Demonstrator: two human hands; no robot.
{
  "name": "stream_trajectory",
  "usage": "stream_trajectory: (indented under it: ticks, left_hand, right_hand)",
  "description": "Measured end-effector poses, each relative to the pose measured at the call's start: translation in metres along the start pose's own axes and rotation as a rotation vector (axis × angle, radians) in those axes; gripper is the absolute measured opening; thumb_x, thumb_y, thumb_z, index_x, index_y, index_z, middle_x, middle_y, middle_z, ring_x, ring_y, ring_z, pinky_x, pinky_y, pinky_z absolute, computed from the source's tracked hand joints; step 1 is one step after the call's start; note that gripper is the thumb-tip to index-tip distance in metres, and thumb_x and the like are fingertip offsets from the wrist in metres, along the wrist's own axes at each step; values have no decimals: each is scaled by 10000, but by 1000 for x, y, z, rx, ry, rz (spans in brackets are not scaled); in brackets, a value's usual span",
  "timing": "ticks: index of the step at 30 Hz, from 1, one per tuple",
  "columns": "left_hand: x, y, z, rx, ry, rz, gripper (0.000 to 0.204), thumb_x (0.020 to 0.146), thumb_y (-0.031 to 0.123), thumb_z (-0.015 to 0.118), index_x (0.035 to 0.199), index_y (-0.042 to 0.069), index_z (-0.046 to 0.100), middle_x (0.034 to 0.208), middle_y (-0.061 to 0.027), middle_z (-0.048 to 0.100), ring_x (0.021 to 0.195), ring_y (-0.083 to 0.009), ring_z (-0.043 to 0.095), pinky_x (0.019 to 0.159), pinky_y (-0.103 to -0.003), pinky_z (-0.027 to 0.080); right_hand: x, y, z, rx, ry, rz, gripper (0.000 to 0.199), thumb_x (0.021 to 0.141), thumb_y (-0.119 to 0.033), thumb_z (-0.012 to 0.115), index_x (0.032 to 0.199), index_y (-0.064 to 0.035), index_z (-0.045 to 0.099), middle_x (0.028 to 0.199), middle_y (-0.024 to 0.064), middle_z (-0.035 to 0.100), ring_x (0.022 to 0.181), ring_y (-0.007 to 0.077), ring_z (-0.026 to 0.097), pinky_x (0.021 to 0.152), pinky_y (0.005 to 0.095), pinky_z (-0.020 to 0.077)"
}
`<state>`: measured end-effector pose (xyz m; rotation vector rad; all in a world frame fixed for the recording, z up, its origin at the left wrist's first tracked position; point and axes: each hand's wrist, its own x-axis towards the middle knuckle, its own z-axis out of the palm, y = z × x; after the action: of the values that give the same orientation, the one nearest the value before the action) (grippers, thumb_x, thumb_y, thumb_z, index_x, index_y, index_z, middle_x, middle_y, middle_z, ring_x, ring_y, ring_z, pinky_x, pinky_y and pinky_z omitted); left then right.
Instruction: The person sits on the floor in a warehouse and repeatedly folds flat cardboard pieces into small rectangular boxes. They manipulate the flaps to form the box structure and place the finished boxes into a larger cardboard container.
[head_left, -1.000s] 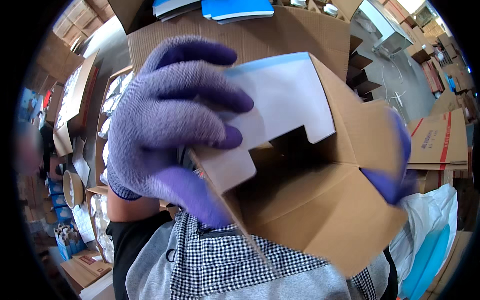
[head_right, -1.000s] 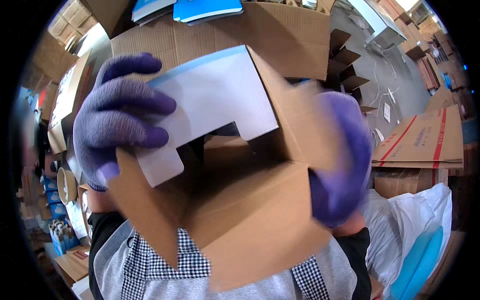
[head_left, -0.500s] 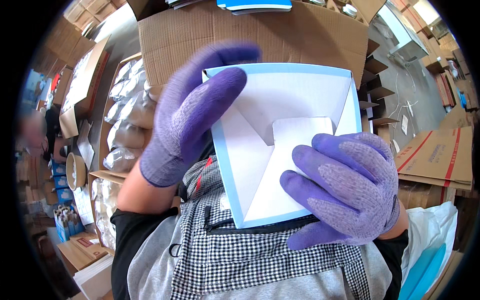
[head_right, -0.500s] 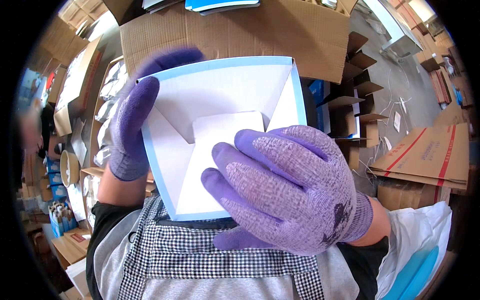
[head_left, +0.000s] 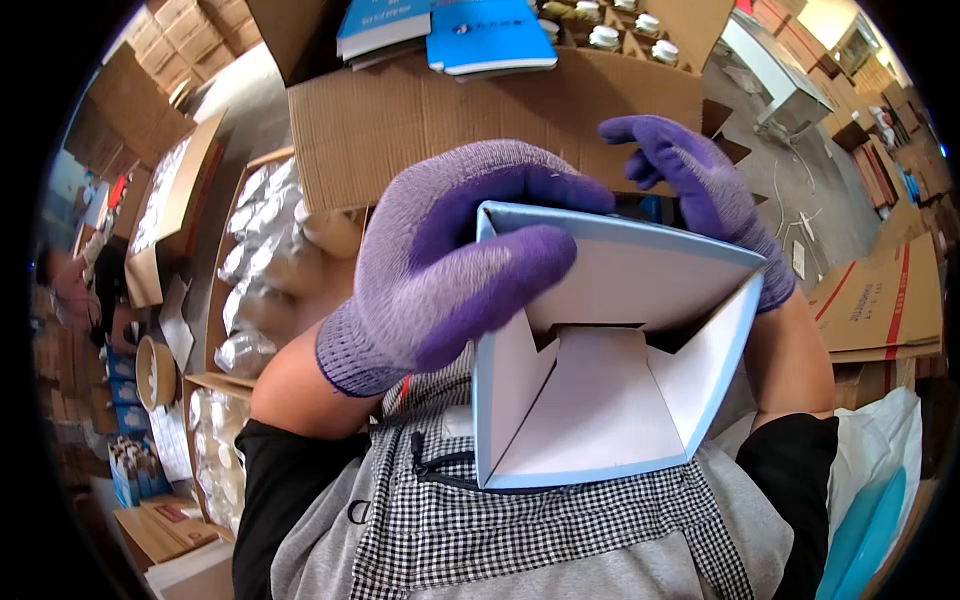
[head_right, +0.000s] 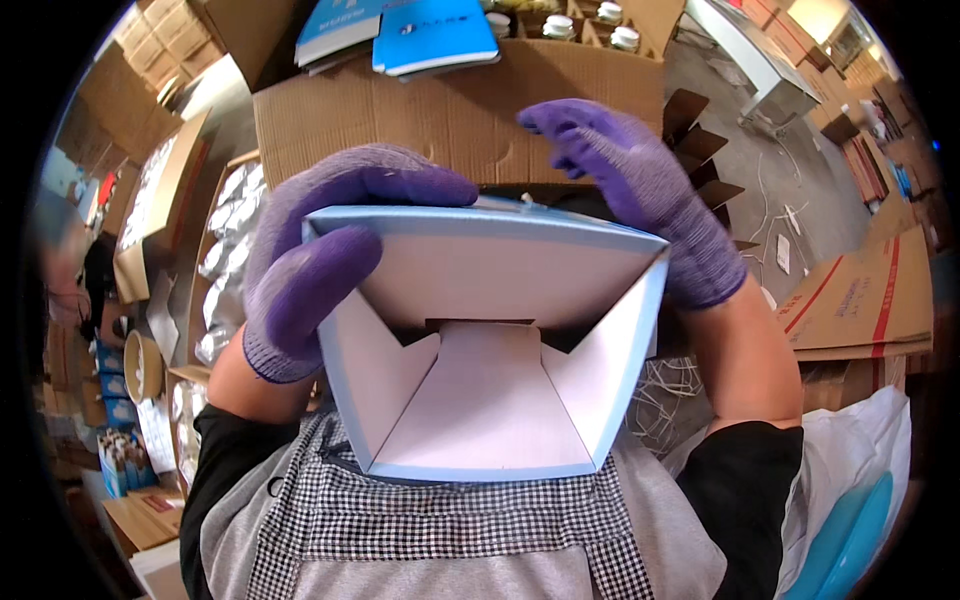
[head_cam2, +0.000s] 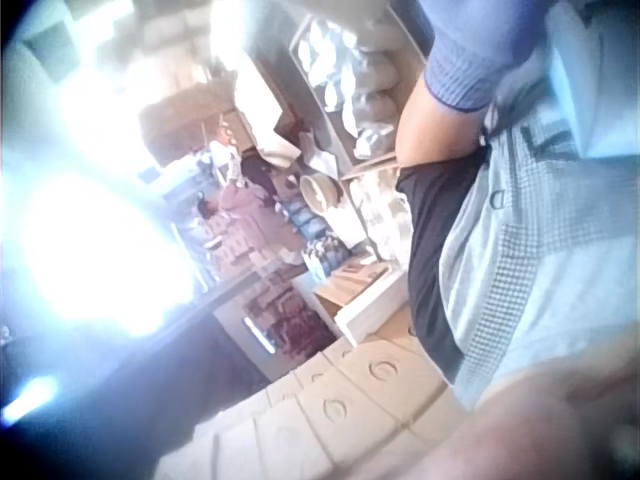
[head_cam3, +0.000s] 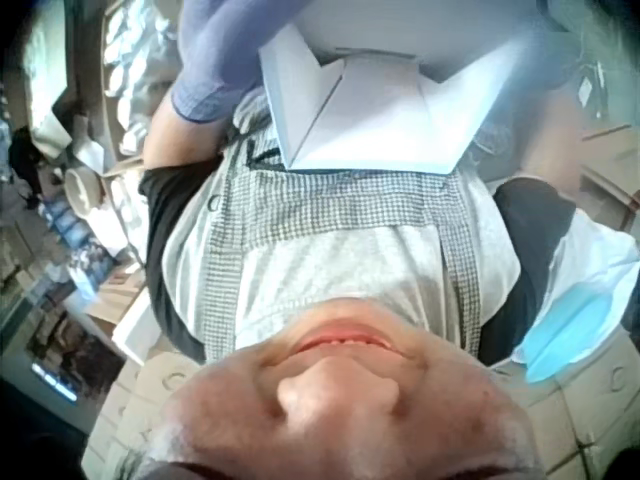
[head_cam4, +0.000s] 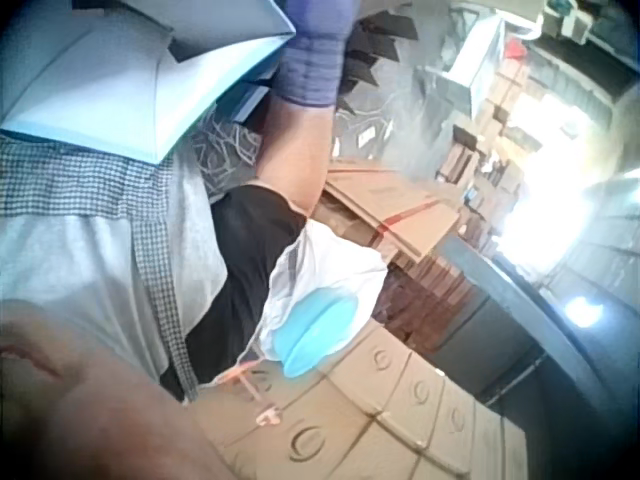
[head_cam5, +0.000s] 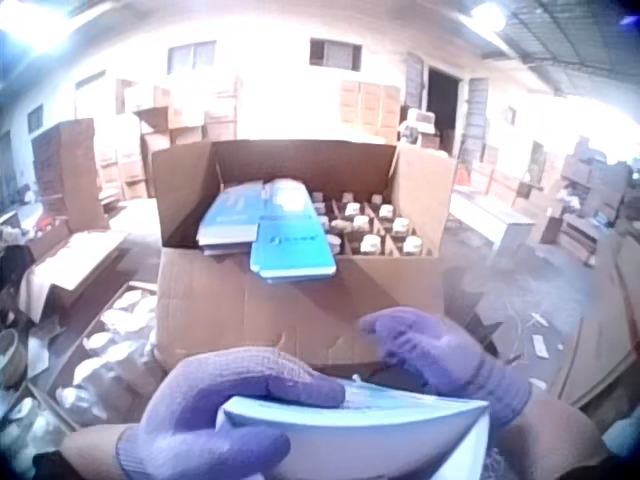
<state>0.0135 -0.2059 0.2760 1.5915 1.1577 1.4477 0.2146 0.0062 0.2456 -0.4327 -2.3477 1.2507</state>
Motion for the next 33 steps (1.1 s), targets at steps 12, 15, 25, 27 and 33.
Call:
stream_trajectory:
  ticks: [12, 15, 25, 27, 33]
  left_hand:
    - [-7, -10, 8, 104, -4, -246, 544, 820, 374, 634, 1184, -30, 642, 1069, -141, 675, 1002, -212, 641, 919, -339, 506]
    - [-9, -13, 12, 41, 9, -213, 533, 833, 373, 617, 1183, -27, 646, 1066, -137, 677, 1004, -212, 641, 919, -331, 501]
    - [-20, -18, 2, 105, 88, -166, 502, 904, 365, 520, 1186, -30, 646, 1064, -159, 687, 984, -229, 679, 875, -338, 541]
    - [-22, -24, 4, 105, 87, -124, 498, 909, 363, 515, 1185, -30, 645, 1071, -164, 687, 991, -234, 680, 876, -342, 543]
    - [-25, -26, 7, 8, 104, -166, 486, 921, 353, 518, 1186, -35, 645, 1077, -184, 683, 988, -244, 680, 873, -357, 547]
  right_hand:
    - [-76, -108, 56, -864, -366, -192, 746, 763, -623, 716, 1182, -8, 664, 1148, 161, 628, 1090, 334, 537, 1025, 492, 383]
    - [-69, -113, 38, -591, -320, -180, 786, 643, -542, 834, 1219, -39, 655, 1158, 146, 626, 1074, 311, 534, 1005, 466, 390]
    - [-105, -104, 71, -769, -153, -380, 651, 743, -579, 724, 1168, -87, 689, 1195, 105, 659, 996, 262, 633, 961, 481, 458]
    - [-104, -102, 76, -762, -163, -376, 646, 752, -587, 722, 1164, -90, 690, 1193, 105, 659, 997, 257, 633, 960, 479, 458]
    - [-105, -105, 79, -777, -135, -389, 624, 766, -576, 724, 1166, -97, 696, 1158, 95, 660, 956, 255, 622, 923, 471, 463]
